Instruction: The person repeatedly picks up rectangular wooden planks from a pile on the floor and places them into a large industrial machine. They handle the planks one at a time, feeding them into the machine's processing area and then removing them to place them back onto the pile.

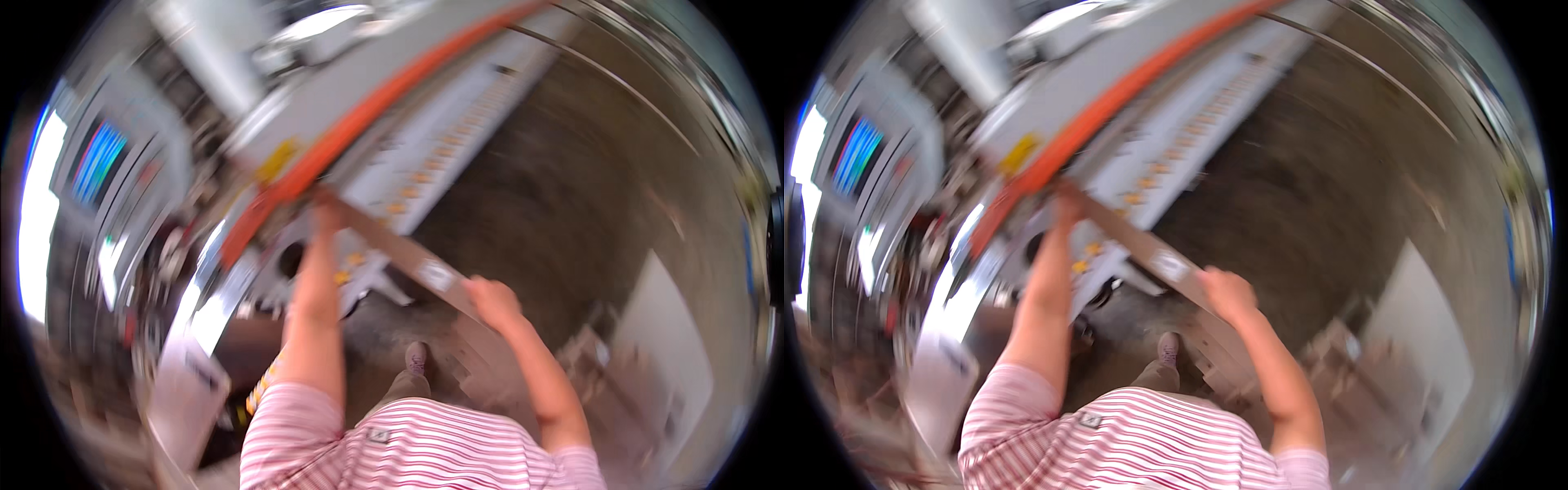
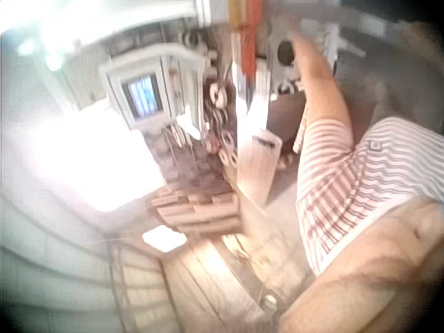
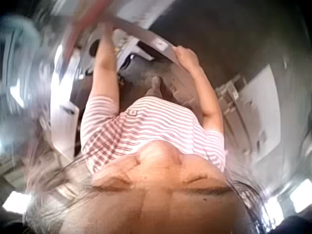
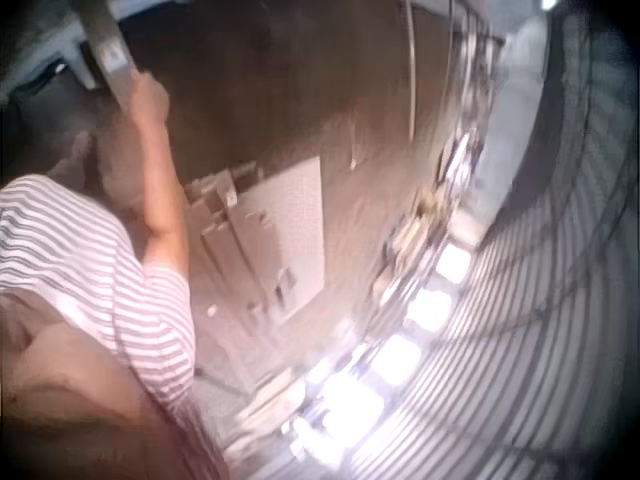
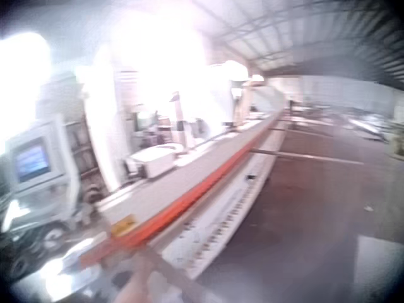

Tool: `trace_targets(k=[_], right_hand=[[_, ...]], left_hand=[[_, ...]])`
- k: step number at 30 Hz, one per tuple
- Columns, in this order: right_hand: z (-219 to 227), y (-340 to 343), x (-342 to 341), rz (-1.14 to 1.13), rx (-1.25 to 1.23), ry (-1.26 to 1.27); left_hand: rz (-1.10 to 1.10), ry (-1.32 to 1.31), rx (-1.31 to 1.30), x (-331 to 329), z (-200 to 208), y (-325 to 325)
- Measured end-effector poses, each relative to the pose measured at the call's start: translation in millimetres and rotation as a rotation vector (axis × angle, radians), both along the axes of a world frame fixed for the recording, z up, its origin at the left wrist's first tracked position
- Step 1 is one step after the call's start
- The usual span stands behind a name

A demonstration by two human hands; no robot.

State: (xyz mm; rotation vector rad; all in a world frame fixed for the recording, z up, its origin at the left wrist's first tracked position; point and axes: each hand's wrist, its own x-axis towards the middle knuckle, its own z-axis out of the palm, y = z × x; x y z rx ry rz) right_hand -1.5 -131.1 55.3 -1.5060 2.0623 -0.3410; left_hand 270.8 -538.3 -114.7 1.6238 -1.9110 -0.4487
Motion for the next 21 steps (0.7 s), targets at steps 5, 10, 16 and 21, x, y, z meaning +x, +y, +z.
trace_targets(k=[5,10,16,21], right_hand=[[-30.2,64.8,-43.0,-0.32,-0.712,0.19],[-129.2,219.9,-143.5,-0.752,-0.259,0.408],[-195.2,305.2,-194.3,-0.655,0.167,0.564],[-159.7,304.5,-186.2,-0.313,0.208,0.58]], left_hand=[[-0.059,1.115,0.306,59.1,25.7,58.1],[-0.352,0.53,0.184,48.2,75.1,261.6],[-0.522,0.292,0.696,21.6,80.2,387.9],[-0.623,0.236,0.89,5.4,77.4,414.1]])
